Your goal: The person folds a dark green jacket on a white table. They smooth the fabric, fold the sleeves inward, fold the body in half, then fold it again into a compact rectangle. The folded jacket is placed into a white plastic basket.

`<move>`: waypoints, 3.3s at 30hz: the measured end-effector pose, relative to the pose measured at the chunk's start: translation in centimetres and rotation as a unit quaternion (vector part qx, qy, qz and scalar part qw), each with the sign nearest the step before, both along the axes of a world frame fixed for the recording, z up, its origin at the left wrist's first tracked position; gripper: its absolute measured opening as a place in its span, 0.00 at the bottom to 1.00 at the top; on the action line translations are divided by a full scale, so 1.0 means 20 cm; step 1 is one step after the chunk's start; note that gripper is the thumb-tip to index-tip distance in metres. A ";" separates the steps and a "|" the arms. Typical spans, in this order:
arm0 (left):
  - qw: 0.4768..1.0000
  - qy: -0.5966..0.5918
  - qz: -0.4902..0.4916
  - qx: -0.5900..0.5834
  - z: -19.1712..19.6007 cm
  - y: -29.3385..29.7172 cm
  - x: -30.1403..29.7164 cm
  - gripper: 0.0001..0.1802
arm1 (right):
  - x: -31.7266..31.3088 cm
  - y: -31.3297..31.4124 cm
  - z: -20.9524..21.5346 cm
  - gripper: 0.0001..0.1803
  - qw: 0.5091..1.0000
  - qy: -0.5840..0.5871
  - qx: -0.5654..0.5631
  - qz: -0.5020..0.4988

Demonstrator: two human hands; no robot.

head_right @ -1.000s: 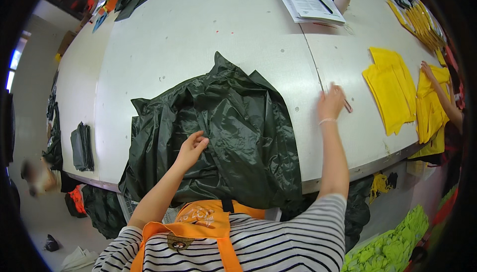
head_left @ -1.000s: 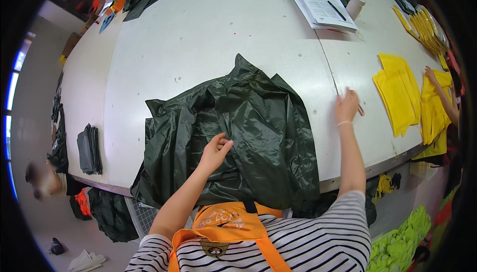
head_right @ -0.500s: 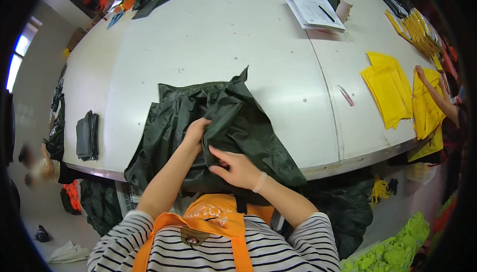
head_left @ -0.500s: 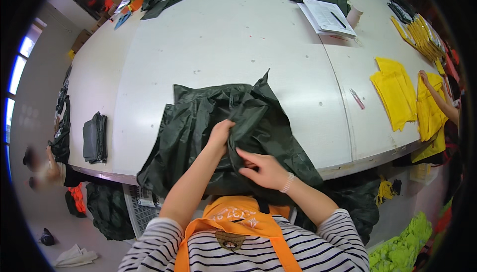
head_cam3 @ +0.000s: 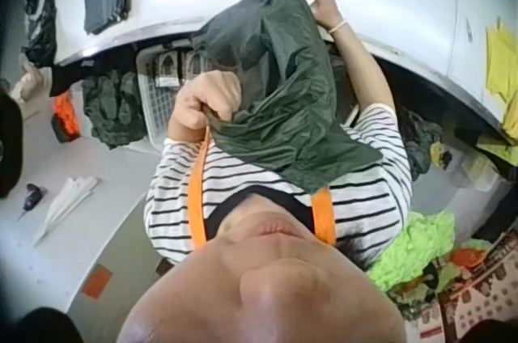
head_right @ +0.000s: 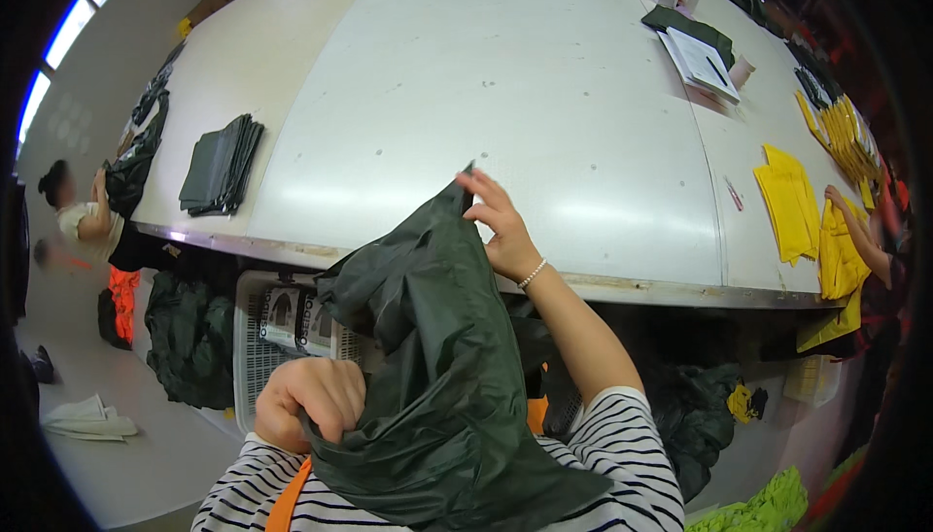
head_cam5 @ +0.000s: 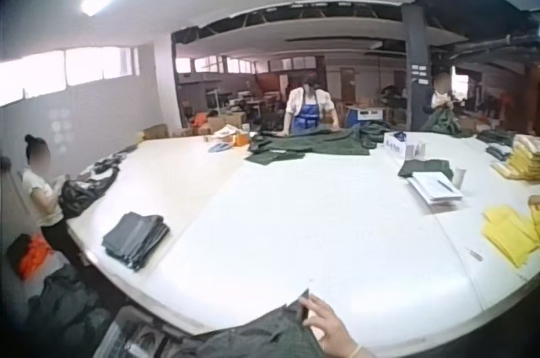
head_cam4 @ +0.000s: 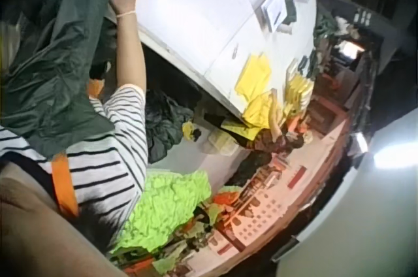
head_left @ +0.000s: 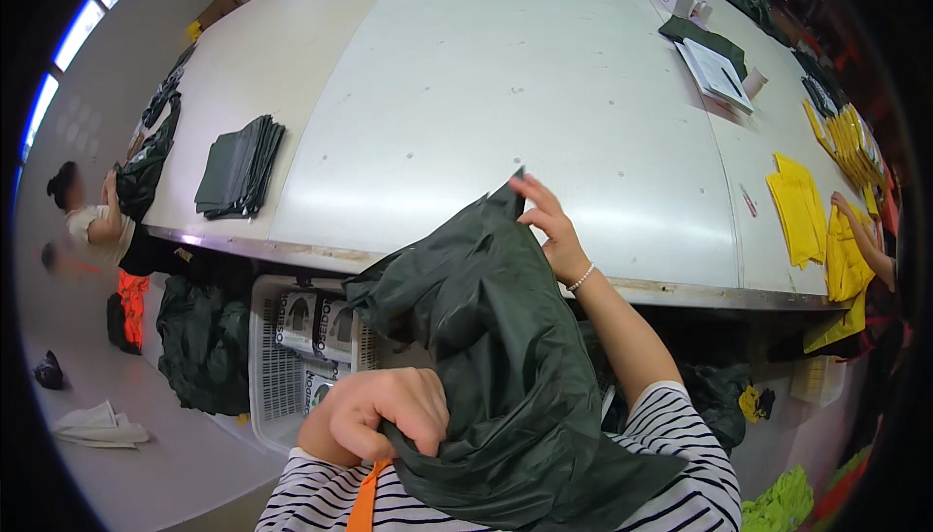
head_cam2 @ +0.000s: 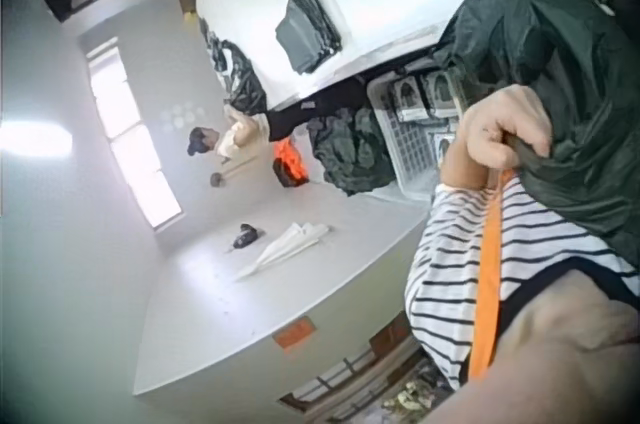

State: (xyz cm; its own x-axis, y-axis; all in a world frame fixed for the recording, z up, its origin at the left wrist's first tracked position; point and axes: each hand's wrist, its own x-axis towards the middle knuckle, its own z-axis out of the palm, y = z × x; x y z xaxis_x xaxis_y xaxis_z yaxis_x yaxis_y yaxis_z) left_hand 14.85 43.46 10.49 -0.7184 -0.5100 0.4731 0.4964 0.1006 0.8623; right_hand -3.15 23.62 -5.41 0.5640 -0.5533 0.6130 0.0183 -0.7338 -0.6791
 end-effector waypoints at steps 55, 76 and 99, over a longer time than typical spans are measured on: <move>0.470 -0.722 0.507 -0.036 -1.46 -0.80 -0.02 0.39 | -0.83 -0.40 -0.51 0.41 0.813 0.522 0.179 -0.185; 0.474 -0.578 0.663 0.050 -1.42 -0.80 0.56 0.15 | 0.44 -0.24 -0.54 0.06 0.910 0.184 0.361 -0.089; 0.598 -0.245 0.478 0.595 -1.45 -0.53 0.40 0.35 | 0.87 -0.08 -0.69 0.12 0.844 0.263 0.435 -0.168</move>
State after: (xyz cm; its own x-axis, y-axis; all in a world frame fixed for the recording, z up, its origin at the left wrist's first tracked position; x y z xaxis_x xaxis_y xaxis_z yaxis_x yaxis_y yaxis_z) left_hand 22.93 32.95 -18.54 0.2660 -0.5646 -0.7813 0.3616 -0.6929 0.6238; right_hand 14.33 22.12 -19.22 0.3537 -0.8477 -0.3953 -0.5641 0.1438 -0.8131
